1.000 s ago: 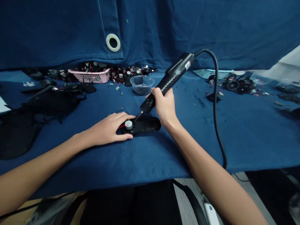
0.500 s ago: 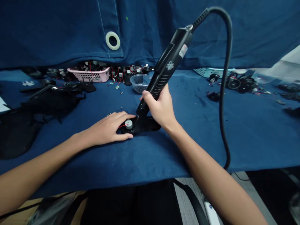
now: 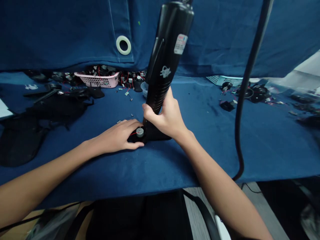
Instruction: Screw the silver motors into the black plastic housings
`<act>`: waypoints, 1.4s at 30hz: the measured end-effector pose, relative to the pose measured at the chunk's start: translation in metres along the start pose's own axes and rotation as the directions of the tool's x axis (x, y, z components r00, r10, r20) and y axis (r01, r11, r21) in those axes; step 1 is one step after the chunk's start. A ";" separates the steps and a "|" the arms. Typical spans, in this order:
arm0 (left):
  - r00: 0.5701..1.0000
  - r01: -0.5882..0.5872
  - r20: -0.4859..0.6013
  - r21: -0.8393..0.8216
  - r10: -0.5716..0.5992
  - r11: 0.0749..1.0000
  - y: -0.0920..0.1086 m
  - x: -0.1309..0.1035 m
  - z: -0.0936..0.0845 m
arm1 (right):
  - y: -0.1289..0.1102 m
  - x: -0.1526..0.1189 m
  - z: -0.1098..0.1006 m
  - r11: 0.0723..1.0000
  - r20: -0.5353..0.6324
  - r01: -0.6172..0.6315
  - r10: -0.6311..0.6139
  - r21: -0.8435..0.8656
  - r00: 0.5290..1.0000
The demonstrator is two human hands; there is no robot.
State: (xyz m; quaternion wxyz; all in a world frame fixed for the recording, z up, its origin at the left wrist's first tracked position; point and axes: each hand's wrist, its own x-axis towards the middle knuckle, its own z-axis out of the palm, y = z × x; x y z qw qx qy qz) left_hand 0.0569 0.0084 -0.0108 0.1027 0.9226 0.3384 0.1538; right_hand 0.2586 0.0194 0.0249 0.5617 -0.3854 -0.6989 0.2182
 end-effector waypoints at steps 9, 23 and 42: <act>1.000 0.003 0.005 -0.007 -0.003 1.000 -0.001 0.000 0.001 | 0.007 -0.004 -0.002 0.996 -0.067 -0.039 0.044 0.085 0.997; 1.000 0.005 0.002 -0.001 -0.005 1.000 -0.002 0.000 0.001 | 0.008 -0.008 -0.002 1.000 -0.077 0.023 -0.023 -0.003 0.997; 0.999 0.037 0.035 0.050 -0.039 0.998 0.000 0.000 0.001 | -0.025 0.006 0.031 0.975 0.217 0.167 -0.195 0.144 0.956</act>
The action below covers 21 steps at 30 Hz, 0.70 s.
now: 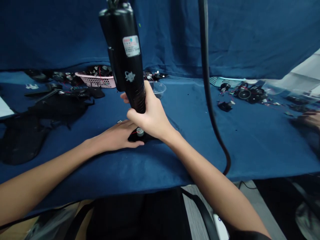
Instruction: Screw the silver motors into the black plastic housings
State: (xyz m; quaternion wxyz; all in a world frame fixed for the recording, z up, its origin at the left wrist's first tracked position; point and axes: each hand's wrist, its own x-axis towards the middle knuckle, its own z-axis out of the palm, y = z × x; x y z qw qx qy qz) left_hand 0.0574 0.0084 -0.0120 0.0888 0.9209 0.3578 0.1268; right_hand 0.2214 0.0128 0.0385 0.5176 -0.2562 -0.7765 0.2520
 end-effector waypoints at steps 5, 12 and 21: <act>1.000 0.006 -0.016 0.018 -0.005 1.000 0.002 0.001 -0.001 | 0.005 0.004 0.008 0.978 -0.033 -0.028 0.036 0.205 0.999; 0.999 -0.028 -0.039 0.001 0.028 1.000 -0.001 0.001 0.000 | 0.008 0.004 0.015 0.988 -0.260 -0.035 0.075 0.153 0.963; 0.999 0.030 -0.014 -0.030 -0.031 0.999 0.003 0.001 0.002 | 0.010 0.009 0.026 0.985 -0.252 -0.022 0.066 0.171 0.965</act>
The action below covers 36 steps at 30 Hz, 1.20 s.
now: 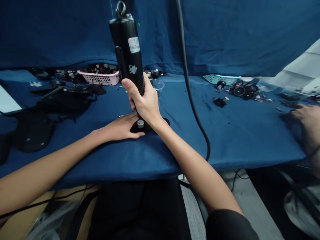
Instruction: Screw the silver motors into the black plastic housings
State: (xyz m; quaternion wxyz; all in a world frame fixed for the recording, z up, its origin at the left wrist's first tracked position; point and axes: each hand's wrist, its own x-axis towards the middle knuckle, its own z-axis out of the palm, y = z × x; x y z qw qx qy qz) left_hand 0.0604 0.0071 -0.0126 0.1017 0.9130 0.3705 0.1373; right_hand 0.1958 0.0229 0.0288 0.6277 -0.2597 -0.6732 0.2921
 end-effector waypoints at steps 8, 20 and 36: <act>0.997 -0.017 -0.079 -0.042 0.013 0.999 0.004 -0.005 0.004 | 0.005 0.002 -0.003 0.999 -0.024 0.045 -0.046 -0.027 0.999; 0.983 -0.042 -0.182 -0.069 0.029 0.997 0.006 -0.010 0.014 | 0.000 0.002 -0.004 0.998 -0.068 0.021 -0.017 0.058 0.998; 0.984 -0.035 -0.178 -0.064 0.023 0.997 0.005 -0.009 0.015 | -0.007 0.000 -0.003 0.993 -0.072 0.021 -0.013 0.113 0.997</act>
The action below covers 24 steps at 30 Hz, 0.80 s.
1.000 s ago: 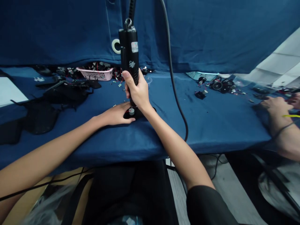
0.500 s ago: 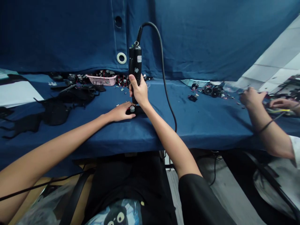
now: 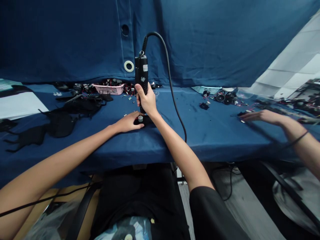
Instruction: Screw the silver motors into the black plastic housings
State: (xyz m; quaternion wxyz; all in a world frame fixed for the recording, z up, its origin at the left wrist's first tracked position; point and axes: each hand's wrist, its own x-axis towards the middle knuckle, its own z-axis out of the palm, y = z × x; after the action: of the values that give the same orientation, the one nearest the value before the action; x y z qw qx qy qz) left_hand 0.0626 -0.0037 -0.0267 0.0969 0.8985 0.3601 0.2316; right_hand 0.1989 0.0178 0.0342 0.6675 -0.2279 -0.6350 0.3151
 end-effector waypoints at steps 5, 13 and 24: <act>1.000 -0.002 0.000 0.002 0.002 1.000 0.001 0.000 0.000 | 0.000 0.001 -0.001 0.999 -0.006 -0.020 0.020 -0.025 1.000; 1.000 0.015 0.009 0.000 -0.015 1.000 0.002 0.000 0.000 | -0.003 0.000 0.001 0.999 0.026 -0.029 0.030 -0.034 0.999; 1.000 0.013 0.011 -0.003 -0.013 1.000 0.001 0.001 0.000 | -0.004 -0.001 0.001 0.998 0.030 -0.026 0.028 -0.048 0.999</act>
State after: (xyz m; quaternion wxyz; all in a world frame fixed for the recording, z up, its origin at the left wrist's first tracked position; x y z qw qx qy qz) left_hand 0.0641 -0.0041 -0.0263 0.1018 0.8972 0.3651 0.2267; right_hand 0.1988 0.0142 0.0363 0.6478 -0.2475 -0.6493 0.3123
